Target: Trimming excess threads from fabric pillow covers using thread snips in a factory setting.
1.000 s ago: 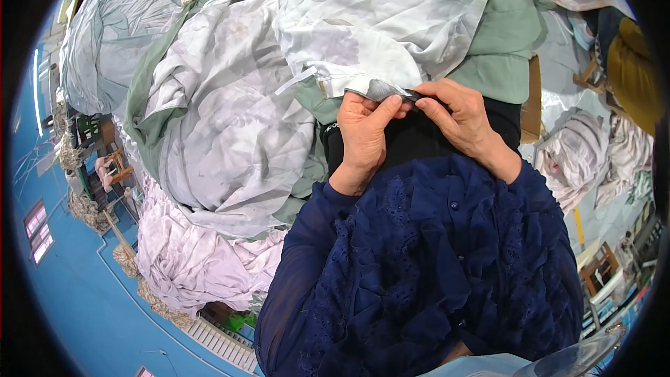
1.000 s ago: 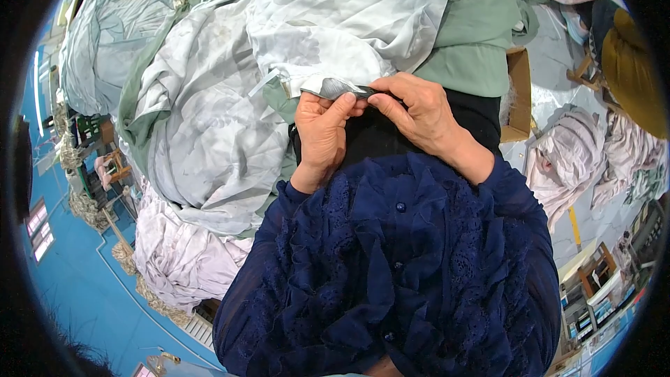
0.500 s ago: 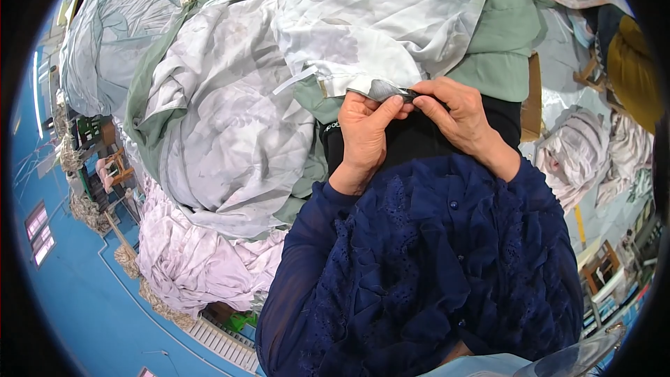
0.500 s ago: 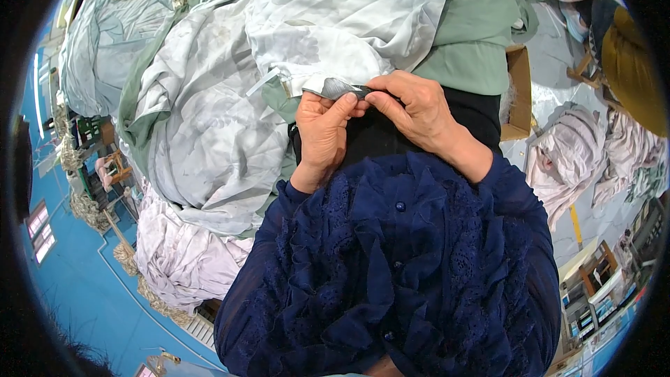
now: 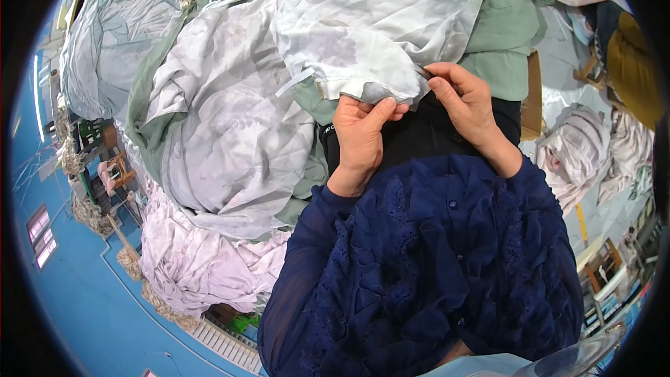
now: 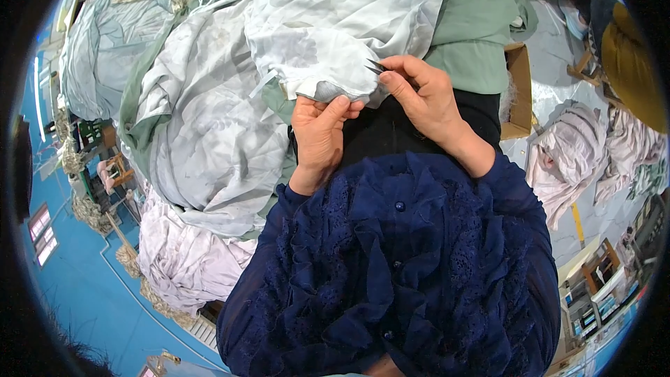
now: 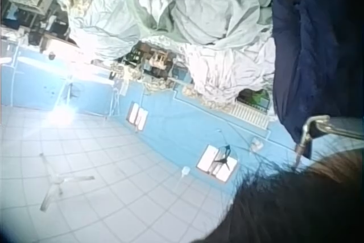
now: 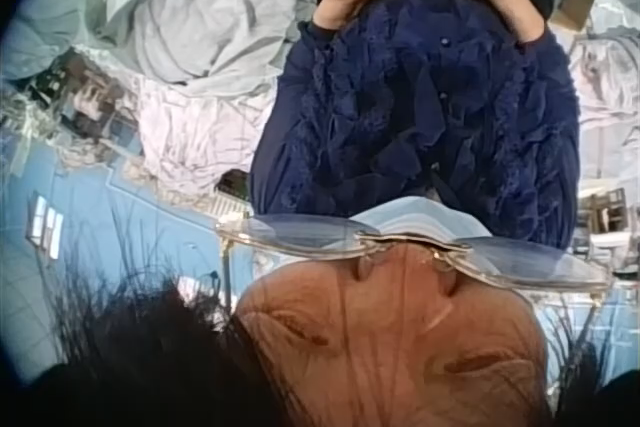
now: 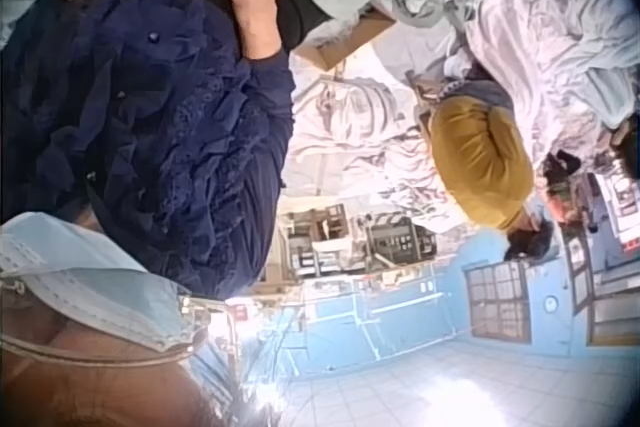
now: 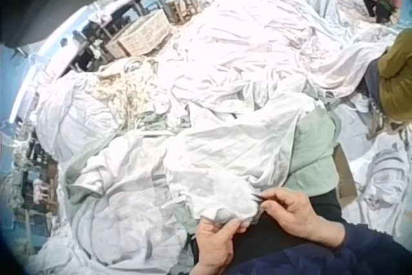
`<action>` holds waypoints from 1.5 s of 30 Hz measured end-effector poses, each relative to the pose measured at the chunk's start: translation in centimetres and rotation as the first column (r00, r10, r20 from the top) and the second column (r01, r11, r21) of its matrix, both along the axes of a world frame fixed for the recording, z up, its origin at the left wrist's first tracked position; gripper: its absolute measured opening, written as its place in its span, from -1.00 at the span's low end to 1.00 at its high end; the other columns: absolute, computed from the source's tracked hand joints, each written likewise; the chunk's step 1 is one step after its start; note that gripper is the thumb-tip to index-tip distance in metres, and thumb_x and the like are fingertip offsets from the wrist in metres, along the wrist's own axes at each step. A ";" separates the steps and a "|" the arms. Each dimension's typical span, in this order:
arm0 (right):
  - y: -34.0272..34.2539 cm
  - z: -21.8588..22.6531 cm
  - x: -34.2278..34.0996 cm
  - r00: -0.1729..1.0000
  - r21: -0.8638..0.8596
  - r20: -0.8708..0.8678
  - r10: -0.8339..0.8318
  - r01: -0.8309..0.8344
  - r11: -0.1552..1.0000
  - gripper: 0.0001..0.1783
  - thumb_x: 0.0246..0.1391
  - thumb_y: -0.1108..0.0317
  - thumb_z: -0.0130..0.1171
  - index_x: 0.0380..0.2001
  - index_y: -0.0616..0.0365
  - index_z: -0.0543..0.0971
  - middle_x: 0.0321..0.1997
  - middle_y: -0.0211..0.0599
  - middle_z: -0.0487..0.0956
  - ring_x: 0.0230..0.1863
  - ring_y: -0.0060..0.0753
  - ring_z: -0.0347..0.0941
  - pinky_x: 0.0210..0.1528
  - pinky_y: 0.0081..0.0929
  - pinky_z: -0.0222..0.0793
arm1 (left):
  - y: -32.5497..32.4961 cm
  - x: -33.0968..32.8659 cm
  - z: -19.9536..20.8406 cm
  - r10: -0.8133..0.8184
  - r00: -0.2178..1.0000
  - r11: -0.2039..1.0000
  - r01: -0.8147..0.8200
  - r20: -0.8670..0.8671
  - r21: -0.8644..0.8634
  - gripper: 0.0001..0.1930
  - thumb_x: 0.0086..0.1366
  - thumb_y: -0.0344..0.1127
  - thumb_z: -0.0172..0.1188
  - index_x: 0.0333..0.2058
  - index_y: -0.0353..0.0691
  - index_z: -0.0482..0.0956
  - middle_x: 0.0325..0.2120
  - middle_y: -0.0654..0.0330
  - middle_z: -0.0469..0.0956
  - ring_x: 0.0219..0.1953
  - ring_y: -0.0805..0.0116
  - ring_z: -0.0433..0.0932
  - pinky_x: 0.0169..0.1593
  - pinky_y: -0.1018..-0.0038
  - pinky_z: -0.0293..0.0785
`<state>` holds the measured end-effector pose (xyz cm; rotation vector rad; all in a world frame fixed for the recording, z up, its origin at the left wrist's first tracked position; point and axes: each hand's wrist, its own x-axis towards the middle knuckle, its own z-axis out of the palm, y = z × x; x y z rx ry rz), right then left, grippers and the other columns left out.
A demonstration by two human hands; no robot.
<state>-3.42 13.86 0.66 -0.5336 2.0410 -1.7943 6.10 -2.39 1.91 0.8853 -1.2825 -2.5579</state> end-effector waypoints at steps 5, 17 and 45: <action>-0.6 -0.1 -2.2 0.964 -0.020 0.167 0.205 -0.205 0.979 -0.67 0.08 0.54 0.22 -0.04 0.26 0.57 -0.27 -0.58 0.53 -0.34 -0.79 0.31 -0.28 -0.77 0.23 | -0.2 1.1 -0.1 0.001 1.000 1.000 -0.002 -0.022 -0.029 -0.63 0.22 -0.63 0.16 0.00 -0.38 0.36 -0.25 0.02 0.60 -0.34 0.29 0.64 -0.25 0.50 0.59; 4.1 2.6 -5.7 0.996 0.053 0.080 0.038 -0.042 0.998 -0.93 0.12 0.40 0.16 -0.40 0.15 0.53 -0.54 -0.64 0.36 -0.56 -0.83 0.15 -0.53 -0.75 -0.02 | -0.6 2.1 -0.2 0.033 0.999 0.991 -0.037 -0.032 -0.130 -0.67 0.21 -0.63 0.17 -0.04 -0.40 0.39 -0.28 0.02 0.60 -0.34 0.26 0.64 -0.25 0.47 0.59; -7.7 -4.2 -4.0 0.882 0.347 -0.332 0.335 -0.216 0.913 -0.81 -0.07 0.32 0.29 -0.43 0.21 0.56 -0.47 -0.06 0.49 -0.32 0.01 0.51 -0.26 -0.18 0.39 | -0.6 3.0 0.7 0.078 0.984 0.985 -0.051 0.162 -0.163 -0.86 0.26 -0.41 0.25 -0.24 -0.32 0.57 -0.39 0.20 0.62 -0.43 0.44 0.59 -0.40 0.57 0.46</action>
